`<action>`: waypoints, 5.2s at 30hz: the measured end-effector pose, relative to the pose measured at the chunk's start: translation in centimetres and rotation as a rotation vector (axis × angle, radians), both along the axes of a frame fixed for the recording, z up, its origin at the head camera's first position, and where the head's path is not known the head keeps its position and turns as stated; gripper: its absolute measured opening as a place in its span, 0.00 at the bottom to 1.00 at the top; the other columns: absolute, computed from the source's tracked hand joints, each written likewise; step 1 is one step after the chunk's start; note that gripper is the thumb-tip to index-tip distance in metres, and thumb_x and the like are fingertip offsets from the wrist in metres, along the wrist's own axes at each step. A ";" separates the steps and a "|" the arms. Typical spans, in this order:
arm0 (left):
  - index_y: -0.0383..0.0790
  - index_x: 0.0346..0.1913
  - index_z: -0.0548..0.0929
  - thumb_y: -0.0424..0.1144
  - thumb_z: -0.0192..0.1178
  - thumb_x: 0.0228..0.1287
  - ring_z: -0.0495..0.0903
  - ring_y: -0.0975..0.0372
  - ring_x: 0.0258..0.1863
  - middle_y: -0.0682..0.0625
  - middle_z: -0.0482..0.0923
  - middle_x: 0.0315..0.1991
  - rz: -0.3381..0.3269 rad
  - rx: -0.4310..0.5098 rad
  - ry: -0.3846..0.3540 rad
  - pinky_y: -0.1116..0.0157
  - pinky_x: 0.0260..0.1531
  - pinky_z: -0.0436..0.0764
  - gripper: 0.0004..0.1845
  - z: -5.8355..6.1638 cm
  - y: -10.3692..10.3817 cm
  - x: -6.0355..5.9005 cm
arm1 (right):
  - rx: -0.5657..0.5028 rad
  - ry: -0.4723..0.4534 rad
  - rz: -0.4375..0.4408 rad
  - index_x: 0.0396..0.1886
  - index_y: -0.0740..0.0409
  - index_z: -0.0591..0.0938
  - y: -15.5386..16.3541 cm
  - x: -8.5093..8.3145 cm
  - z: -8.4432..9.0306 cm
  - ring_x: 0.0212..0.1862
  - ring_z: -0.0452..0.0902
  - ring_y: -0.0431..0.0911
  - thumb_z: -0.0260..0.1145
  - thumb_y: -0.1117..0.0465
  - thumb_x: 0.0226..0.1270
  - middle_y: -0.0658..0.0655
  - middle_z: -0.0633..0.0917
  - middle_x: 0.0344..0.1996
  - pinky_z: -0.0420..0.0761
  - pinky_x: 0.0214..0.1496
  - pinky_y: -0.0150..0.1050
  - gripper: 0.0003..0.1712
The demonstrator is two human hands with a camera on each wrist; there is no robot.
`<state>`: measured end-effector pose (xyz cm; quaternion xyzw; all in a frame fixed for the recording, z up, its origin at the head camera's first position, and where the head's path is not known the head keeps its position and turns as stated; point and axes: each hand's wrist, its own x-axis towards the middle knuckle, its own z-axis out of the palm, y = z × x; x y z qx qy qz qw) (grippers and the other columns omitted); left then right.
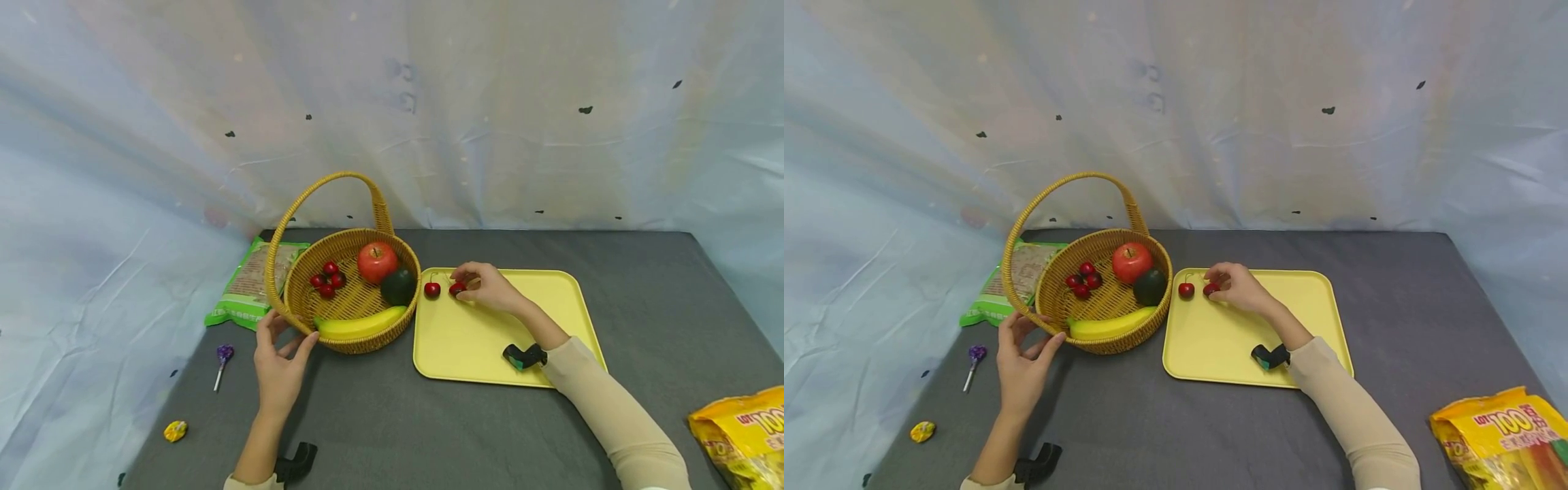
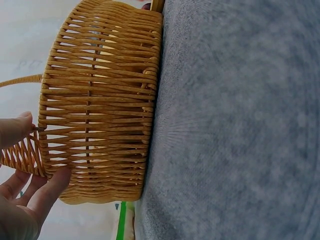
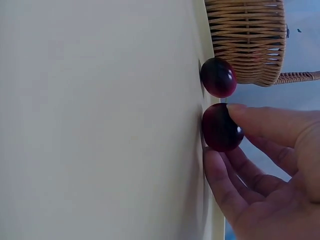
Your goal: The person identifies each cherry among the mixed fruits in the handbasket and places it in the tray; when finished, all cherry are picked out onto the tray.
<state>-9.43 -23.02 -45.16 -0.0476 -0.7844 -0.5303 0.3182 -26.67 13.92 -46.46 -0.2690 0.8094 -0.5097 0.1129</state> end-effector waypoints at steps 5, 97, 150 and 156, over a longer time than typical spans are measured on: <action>0.19 0.64 0.64 0.15 0.67 0.55 0.74 0.63 0.54 0.31 0.70 0.51 0.016 -0.022 -0.010 0.69 0.45 0.85 0.34 2.2 1.2 0.7 | 0.020 0.024 -0.016 0.48 0.72 0.81 0.1 0.0 0.0 0.46 0.79 0.59 0.72 0.74 0.59 0.68 0.82 0.46 0.84 0.43 0.39 0.17; 0.23 0.67 0.65 0.16 0.68 0.54 0.73 0.44 0.55 0.27 0.71 0.53 -0.008 0.007 0.007 0.71 0.46 0.85 0.37 -0.5 0.3 -0.3 | -0.169 -0.106 0.358 0.59 0.63 0.79 -11.5 -3.2 8.8 0.53 0.79 0.50 0.71 0.66 0.65 0.62 0.81 0.56 0.83 0.54 0.45 0.23; 0.22 0.67 0.64 0.13 0.67 0.52 0.74 0.47 0.53 0.26 0.71 0.52 0.000 -0.018 0.032 0.72 0.45 0.85 0.38 -0.7 0.2 -0.5 | 0.070 -0.167 -0.049 0.45 0.74 0.78 7.3 -0.3 0.7 0.35 0.85 0.54 0.70 0.68 0.66 0.65 0.81 0.37 0.88 0.38 0.40 0.15; 0.25 0.68 0.64 0.15 0.69 0.52 0.74 0.48 0.54 0.30 0.72 0.53 -0.010 -0.009 0.033 0.74 0.45 0.84 0.39 -1.2 -0.1 -0.6 | 0.061 -0.156 -0.054 0.46 0.75 0.78 7.4 -0.2 0.6 0.34 0.84 0.54 0.70 0.69 0.65 0.65 0.79 0.36 0.89 0.37 0.40 0.15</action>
